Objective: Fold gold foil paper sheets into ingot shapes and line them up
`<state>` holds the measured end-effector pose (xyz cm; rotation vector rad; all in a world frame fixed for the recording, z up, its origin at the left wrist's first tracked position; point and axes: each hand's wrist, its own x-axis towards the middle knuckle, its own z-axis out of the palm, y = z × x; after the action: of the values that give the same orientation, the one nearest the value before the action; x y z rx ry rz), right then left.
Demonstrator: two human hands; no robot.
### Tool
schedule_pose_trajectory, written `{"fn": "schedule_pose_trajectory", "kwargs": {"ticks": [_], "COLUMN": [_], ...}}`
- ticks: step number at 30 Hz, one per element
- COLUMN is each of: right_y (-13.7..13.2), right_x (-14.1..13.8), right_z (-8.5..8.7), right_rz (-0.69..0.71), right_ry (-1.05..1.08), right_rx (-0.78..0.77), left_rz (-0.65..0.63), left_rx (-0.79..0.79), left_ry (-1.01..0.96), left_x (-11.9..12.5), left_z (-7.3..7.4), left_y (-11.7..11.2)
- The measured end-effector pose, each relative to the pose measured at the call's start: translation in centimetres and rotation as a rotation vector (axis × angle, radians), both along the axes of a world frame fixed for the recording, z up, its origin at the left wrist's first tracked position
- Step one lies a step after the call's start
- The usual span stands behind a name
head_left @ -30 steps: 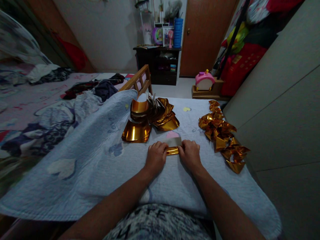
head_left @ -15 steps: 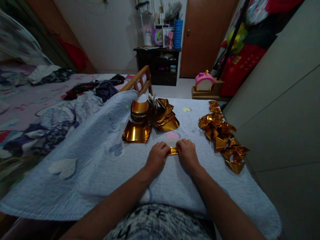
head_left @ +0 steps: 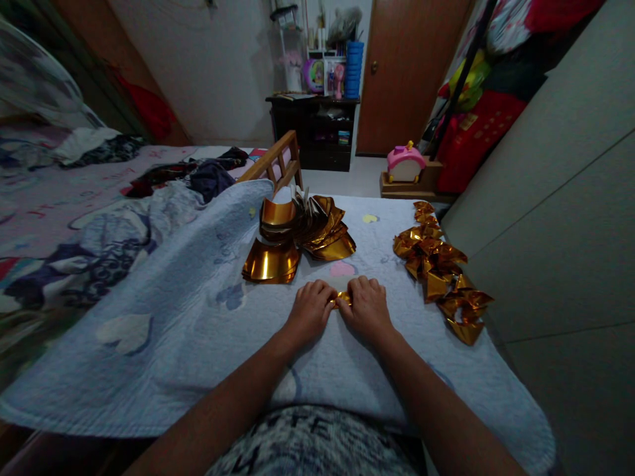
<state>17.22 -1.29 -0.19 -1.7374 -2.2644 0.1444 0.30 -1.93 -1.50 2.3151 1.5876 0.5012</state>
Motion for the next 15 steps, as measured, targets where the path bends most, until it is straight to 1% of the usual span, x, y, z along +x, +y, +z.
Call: {"fn": "schedule_pose_trajectory", "kwargs": {"ticks": [3,8,15], "right_y": [-0.1,0.1,0.3], "right_x": [-0.2,-0.1,1.4], "right_z": [0.0,-0.2,-0.3], "right_rz": [-0.004,-0.013,-0.068], "right_ry": [-0.018,-0.027,-0.006], "right_rx": [0.0,-0.026,-0.045], "left_rz": [-0.015,-0.026,-0.027], "left_rx": [-0.003,-0.028,-0.034], "left_ry": [-0.001,0.0,-0.005], "left_x": [-0.2,-0.4,-0.5], "left_z": [-0.2,0.0,0.2], "left_y": [0.0,-0.1,-0.2]}}
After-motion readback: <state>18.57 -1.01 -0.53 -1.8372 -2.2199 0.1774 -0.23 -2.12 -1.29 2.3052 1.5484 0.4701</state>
